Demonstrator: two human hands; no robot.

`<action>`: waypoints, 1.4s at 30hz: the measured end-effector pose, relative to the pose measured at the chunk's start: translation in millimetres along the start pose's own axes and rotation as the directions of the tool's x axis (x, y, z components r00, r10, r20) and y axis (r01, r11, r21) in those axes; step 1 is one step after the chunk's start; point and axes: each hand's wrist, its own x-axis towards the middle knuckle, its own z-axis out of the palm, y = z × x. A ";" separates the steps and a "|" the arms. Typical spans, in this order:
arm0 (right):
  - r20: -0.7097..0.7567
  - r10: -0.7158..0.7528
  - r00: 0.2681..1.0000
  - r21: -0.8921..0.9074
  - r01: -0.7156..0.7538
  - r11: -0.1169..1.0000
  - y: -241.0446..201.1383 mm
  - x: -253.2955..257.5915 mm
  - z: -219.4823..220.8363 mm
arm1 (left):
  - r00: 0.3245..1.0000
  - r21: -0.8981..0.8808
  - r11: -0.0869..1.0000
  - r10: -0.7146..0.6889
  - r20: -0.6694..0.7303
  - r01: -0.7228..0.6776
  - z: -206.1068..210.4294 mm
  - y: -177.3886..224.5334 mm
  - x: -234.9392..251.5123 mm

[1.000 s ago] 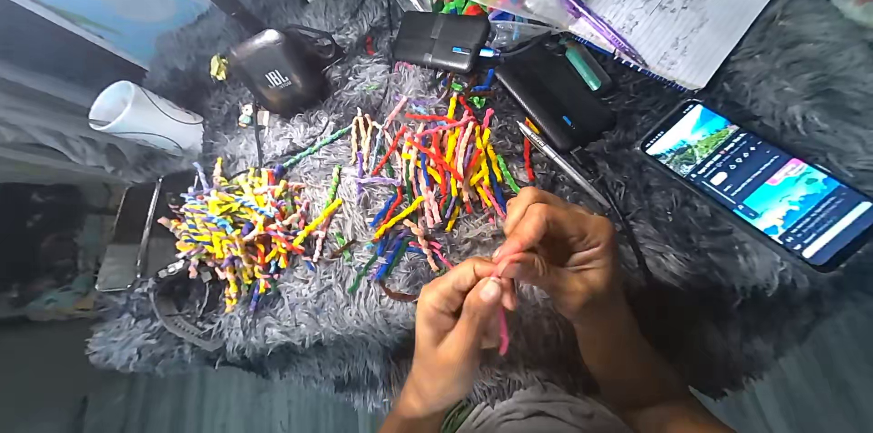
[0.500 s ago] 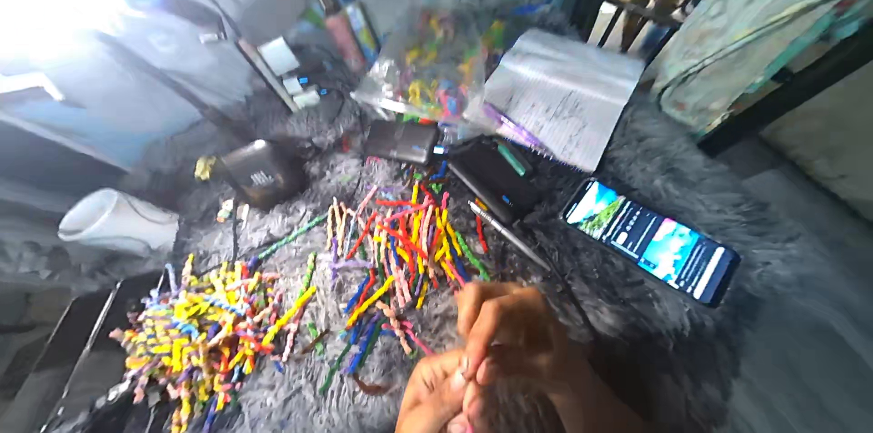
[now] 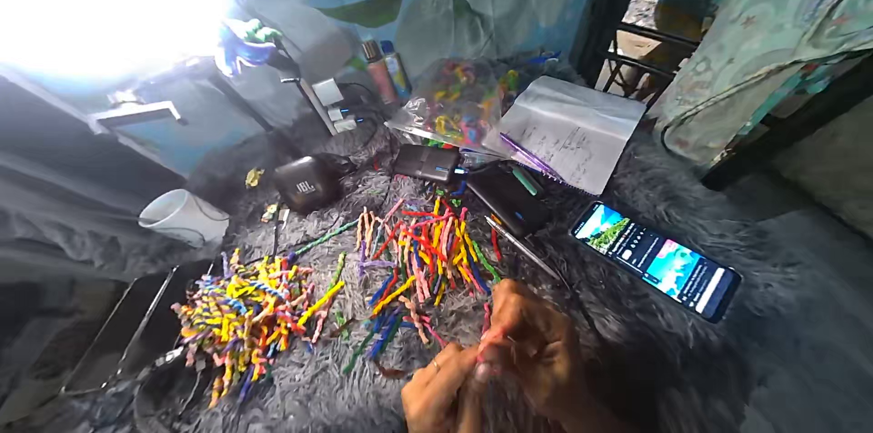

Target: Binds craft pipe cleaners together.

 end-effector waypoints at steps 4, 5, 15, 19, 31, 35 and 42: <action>-0.022 0.011 1.000 0.069 -0.009 0.998 -7.4 -2.0 -1.4 | 0.995 0.102 0.992 0.082 -0.050 -0.076 9.4 7.1 -2.4; -0.021 0.009 1.000 0.086 -0.007 0.996 -8.3 -2.1 -1.6 | 0.988 0.181 0.976 0.138 -0.065 -0.124 11.9 7.8 -3.2; 0.384 -0.092 0.919 0.552 -0.149 0.821 8.1 10.0 -13.3 | 0.726 -0.796 -0.249 -0.326 0.605 0.552 0.5 29.8 -9.9; 0.211 0.021 0.977 0.473 -0.121 0.872 19.9 7.3 -8.6 | 0.716 -0.781 -0.298 -0.313 0.624 0.549 1.4 15.8 -2.3; -0.168 0.337 0.926 0.328 -0.270 0.905 22.1 0.7 5.8 | 0.982 0.471 0.870 0.183 -0.033 -0.146 14.6 -21.5 4.5; -0.020 0.379 0.925 0.421 -0.336 0.843 24.4 6.1 1.8 | 0.968 -0.293 0.925 -0.252 0.003 0.242 12.2 -9.6 5.4; 0.279 0.173 0.945 0.541 -0.303 0.785 37.6 12.2 -14.7 | 0.704 -0.794 -0.379 -0.377 0.601 0.475 3.9 0.9 10.0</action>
